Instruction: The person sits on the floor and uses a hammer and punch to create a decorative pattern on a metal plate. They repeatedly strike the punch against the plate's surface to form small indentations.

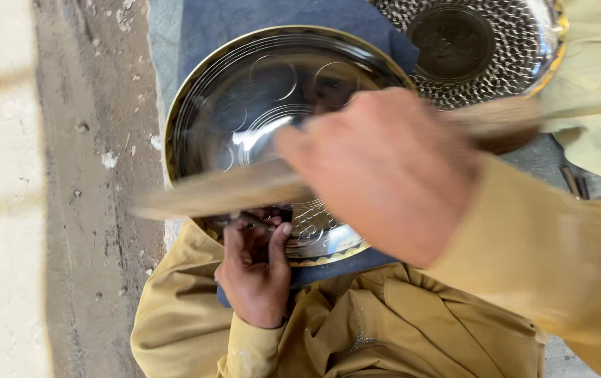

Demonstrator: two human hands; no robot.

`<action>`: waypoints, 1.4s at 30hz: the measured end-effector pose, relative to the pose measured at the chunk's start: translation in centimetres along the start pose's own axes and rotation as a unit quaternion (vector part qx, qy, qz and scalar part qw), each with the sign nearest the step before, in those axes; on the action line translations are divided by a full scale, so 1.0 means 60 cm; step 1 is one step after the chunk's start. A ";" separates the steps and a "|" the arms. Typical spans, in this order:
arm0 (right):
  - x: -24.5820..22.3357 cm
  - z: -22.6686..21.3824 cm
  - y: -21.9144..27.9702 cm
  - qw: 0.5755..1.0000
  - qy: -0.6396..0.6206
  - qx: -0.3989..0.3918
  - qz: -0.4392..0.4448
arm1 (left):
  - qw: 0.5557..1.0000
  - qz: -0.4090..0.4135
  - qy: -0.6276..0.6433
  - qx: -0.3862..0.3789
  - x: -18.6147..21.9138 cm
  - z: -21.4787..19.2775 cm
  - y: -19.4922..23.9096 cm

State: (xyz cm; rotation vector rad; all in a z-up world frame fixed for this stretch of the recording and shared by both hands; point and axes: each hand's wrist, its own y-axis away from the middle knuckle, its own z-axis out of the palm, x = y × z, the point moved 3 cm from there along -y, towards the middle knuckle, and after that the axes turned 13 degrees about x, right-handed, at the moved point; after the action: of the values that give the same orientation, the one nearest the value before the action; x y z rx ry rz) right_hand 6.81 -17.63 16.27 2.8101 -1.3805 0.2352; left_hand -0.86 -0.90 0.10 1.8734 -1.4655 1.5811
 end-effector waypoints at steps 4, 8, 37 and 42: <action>-0.009 0.031 -0.010 0.993 -0.039 0.108 -0.017 | 0.999 -0.043 0.014 0.018 -0.003 0.000 0.006; -0.003 0.033 -0.001 0.996 0.005 0.085 -0.018 | 0.998 -0.055 0.011 0.014 -0.006 0.001 0.005; 0.067 0.052 0.069 0.987 -0.071 0.136 0.051 | 0.996 0.031 0.016 -0.078 -0.002 0.019 -0.007; 0.078 0.065 0.066 0.993 -0.003 -0.104 0.048 | 0.996 -0.001 0.041 -0.084 -0.005 0.017 -0.007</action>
State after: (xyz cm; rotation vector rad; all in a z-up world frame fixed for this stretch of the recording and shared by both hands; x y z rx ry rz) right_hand 7.02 -23.98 12.79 2.5814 -1.4515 0.0768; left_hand 0.11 -1.34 -0.35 1.6964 -1.5097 1.4664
